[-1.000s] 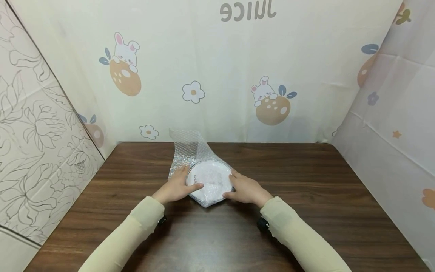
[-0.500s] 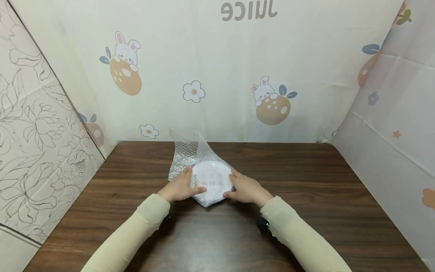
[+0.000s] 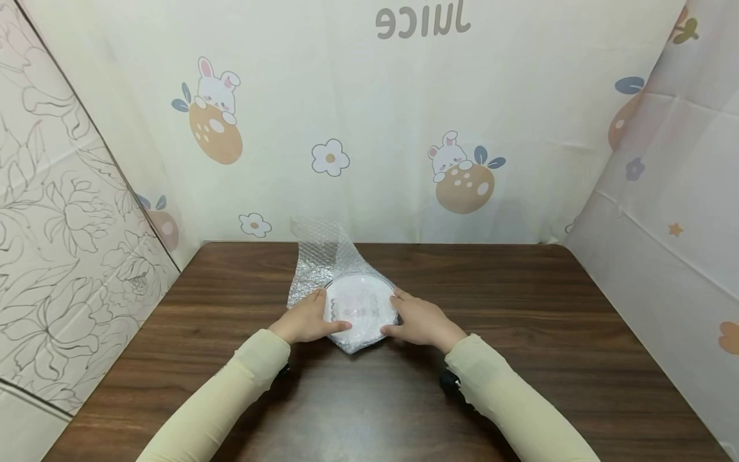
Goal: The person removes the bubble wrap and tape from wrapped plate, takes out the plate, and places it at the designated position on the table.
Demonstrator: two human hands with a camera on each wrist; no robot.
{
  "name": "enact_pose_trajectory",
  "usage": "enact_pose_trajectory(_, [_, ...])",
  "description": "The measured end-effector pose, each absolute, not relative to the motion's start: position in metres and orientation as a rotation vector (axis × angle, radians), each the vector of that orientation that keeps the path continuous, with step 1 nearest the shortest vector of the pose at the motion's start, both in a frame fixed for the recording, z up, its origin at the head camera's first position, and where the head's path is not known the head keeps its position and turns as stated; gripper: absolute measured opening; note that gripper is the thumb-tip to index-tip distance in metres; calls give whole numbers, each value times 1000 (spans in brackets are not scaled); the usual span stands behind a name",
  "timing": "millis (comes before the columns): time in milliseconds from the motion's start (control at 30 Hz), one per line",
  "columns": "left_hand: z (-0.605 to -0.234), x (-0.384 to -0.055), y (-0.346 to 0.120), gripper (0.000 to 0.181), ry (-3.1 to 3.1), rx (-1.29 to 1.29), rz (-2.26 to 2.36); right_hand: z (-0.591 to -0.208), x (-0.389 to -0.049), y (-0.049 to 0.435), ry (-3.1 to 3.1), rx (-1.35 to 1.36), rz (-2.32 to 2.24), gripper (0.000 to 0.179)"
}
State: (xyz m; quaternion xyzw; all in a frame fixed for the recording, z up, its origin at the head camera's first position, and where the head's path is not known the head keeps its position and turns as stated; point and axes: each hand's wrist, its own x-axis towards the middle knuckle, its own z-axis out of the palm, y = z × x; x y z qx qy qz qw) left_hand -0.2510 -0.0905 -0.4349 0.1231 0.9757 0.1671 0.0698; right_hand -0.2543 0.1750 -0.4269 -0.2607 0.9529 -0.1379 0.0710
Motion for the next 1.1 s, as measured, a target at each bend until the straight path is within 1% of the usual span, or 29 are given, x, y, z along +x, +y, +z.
enact_pose_trajectory(200, [-436, -252, -90, 115, 2930, 358, 485, -421, -256, 175, 2899, -815, -412, 71])
enact_pose_trajectory(333, [-436, -253, -91, 115, 2919, 356, 470, -415, -259, 173, 2973, -861, -377, 62])
enact_pose_trajectory(533, [-435, -253, -91, 116, 2912, 371, 461, -414, -265, 174, 3125, -875, -388, 39])
enact_pose_trajectory(700, [-434, -251, -90, 116, 2911, 373, 459, -415, -273, 177, 3188, -800, -501, 17])
enact_pose_trajectory(767, [-433, -251, -89, 116, 2911, 363, 466, -414, -277, 179, 3211, -781, -549, 11])
enact_pose_trajectory(867, [-432, -251, -88, 116, 2913, 345, 474, -412, -282, 182, 3234, -758, -604, 8])
enact_pose_trajectory(1100, [-432, -250, -87, 115, 2919, 335, 455, -413, -295, 191, 3233, -680, -716, 11])
